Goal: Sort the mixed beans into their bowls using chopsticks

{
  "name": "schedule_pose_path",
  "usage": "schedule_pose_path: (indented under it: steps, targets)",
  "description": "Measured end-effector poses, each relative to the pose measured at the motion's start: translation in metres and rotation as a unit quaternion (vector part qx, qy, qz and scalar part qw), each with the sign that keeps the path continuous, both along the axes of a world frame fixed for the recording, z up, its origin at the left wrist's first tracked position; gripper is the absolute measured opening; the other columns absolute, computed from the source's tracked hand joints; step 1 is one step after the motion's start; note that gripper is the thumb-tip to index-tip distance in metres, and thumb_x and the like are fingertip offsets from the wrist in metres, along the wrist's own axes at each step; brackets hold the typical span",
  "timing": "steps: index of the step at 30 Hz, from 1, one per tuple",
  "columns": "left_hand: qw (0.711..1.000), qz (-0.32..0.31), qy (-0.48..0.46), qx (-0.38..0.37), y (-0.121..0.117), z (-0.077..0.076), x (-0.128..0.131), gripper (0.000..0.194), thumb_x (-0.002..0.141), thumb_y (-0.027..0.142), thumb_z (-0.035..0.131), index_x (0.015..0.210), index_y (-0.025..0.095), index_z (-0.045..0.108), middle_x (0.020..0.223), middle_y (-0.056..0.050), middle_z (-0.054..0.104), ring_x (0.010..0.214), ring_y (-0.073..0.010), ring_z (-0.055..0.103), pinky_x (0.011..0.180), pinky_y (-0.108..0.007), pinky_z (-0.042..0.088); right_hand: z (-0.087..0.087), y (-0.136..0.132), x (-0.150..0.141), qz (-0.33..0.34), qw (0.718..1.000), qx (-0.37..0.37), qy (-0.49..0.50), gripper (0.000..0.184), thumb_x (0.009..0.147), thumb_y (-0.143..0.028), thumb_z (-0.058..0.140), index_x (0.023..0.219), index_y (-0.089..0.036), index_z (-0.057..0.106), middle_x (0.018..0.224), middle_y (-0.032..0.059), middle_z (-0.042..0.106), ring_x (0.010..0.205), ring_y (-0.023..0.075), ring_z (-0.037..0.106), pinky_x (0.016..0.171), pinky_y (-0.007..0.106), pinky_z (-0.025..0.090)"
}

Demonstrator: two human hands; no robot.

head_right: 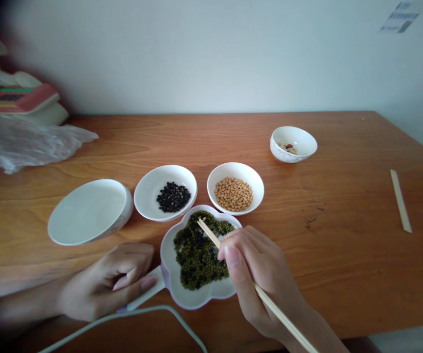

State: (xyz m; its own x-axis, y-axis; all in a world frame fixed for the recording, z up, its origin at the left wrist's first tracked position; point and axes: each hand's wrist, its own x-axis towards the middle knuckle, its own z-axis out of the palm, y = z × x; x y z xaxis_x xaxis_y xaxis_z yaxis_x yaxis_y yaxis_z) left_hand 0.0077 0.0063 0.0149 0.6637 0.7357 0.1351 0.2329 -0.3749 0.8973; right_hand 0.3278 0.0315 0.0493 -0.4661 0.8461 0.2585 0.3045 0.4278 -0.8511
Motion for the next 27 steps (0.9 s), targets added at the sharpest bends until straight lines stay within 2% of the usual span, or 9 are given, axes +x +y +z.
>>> schedule_pose_path:
  steps: [6,13,15,21,27]
  targets:
    - [1.000,0.000,-0.004,0.003,0.001,0.003,0.002,0.040,0.098,-0.001,0.054,0.077,0.021,0.029,0.071,0.005,0.043,0.065,-0.0113,0.039,0.062,-0.028,0.031,-0.004,-0.001,0.007,0.016,0.999,-0.003,0.032,0.023,0.110,-0.023,0.041,0.102,-0.024,0.063,0.095,0.0032,0.066,0.093,0.0183,0.063,0.083,0.034,0.047]
    - [1.000,-0.002,-0.008,0.005,0.003,0.002,0.002,0.041,0.098,-0.001,0.054,0.077,0.022,0.028,0.070,0.005,0.042,0.065,-0.0119,0.039,0.063,-0.029,0.031,-0.007,-0.003,0.021,-0.031,0.996,-0.067,0.050,0.057,0.111,-0.060,0.019,0.092,-0.025,0.059,0.090,0.0047,0.060,0.087,0.0233,0.058,0.078,0.039,0.043]
    - [1.000,-0.004,-0.009,0.008,0.004,0.001,0.003,0.041,0.098,-0.001,0.054,0.077,0.022,0.028,0.070,0.005,0.042,0.065,-0.0120,0.039,0.064,-0.029,0.031,-0.006,-0.001,0.019,-0.033,0.997,-0.066,0.030,0.055,0.111,-0.058,0.020,0.091,-0.025,0.058,0.091,0.0046,0.060,0.088,0.0234,0.058,0.079,0.039,0.042]
    - [1.000,-0.004,-0.002,0.009,0.002,-0.001,0.001,0.040,0.098,0.000,0.055,0.077,0.022,0.029,0.071,0.005,0.043,0.065,-0.0116,0.039,0.064,-0.029,0.031,-0.002,0.008,0.001,-0.015,0.999,-0.046,0.004,0.032,0.114,-0.034,0.036,0.095,-0.025,0.059,0.094,0.0027,0.064,0.093,0.0203,0.061,0.087,0.038,0.042]
    - [1.000,-0.003,0.004,0.009,0.001,-0.002,0.000,0.040,0.099,0.002,0.055,0.076,0.021,0.029,0.072,0.004,0.044,0.065,-0.0114,0.040,0.064,-0.030,0.030,-0.002,0.006,-0.005,-0.009,0.998,-0.067,0.017,0.034,0.114,-0.032,0.036,0.095,-0.025,0.063,0.096,0.0027,0.066,0.098,0.0201,0.061,0.089,0.037,0.044]
